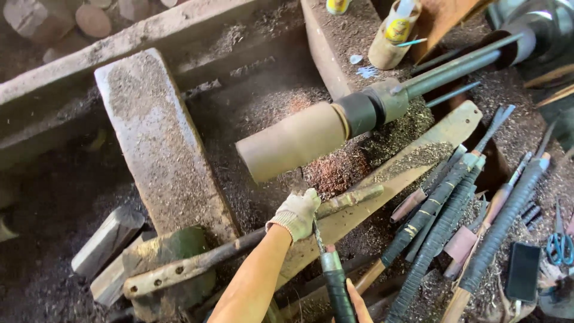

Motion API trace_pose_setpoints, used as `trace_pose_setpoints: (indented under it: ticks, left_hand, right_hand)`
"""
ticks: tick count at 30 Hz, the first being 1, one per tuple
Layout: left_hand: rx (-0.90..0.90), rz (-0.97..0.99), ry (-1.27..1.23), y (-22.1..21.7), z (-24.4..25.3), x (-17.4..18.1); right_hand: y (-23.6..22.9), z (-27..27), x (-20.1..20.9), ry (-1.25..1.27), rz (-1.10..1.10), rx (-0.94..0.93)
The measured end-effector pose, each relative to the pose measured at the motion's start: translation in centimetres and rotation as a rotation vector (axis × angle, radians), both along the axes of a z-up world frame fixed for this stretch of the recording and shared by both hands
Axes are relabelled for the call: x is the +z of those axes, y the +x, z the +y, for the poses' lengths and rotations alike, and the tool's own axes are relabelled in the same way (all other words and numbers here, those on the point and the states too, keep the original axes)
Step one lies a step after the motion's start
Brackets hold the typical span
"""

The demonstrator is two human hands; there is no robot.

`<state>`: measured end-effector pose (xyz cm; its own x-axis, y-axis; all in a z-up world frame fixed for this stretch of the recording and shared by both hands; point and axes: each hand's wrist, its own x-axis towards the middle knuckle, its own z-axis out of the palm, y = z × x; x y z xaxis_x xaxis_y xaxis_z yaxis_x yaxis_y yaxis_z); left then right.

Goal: The person turns a cylindrical wooden workpiece on a lathe, holding a chisel against the spinning wood to shape its surface while wood shavings accumulate. The gloved left hand steadies and repositions the tool rest as the right hand guides the chisel along the rotating wood.

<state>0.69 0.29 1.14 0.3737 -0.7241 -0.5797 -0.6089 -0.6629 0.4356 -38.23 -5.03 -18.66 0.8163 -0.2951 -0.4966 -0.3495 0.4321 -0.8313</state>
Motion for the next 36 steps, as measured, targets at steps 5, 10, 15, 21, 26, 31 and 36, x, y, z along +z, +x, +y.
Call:
trace_pose_setpoints:
  ticks: [5, 10, 15, 21, 26, 31, 36]
  left_hand:
    - [0.039, 0.028, 0.033, -0.1, -0.3, -1.1]
    - [-0.161, -0.149, -0.041, -0.1, -0.2, -2.6]
    - [-0.025, -0.058, -0.016, -0.1, -0.1, -1.5]
    - [0.055, -0.042, 0.019, -0.3, -0.3, -0.4]
    - [0.037, -0.005, 0.195, -0.2, -1.2, 0.7]
    - [0.144, 0.043, 0.236, -0.1, -1.6, 2.1]
    - [0.168, 0.019, 0.215, -0.2, -1.6, 1.9]
  right_hand:
    - [-0.3, 1.6, -0.4, -0.119, 0.018, -0.025]
    - [-0.5, 0.7, -1.1, -0.056, 0.037, -0.061]
    - [-2.4, -2.3, -7.0, -0.075, -0.107, 0.015]
    - [-2.5, -5.6, -11.5, 0.626, 0.184, -0.073]
    - [-1.6, -7.6, -6.9, 0.306, 0.047, 0.104]
    - [-0.6, -9.9, -2.7, -0.01, -0.094, 0.371]
    - [0.3, -12.3, -2.5, 0.083, -0.003, 0.375]
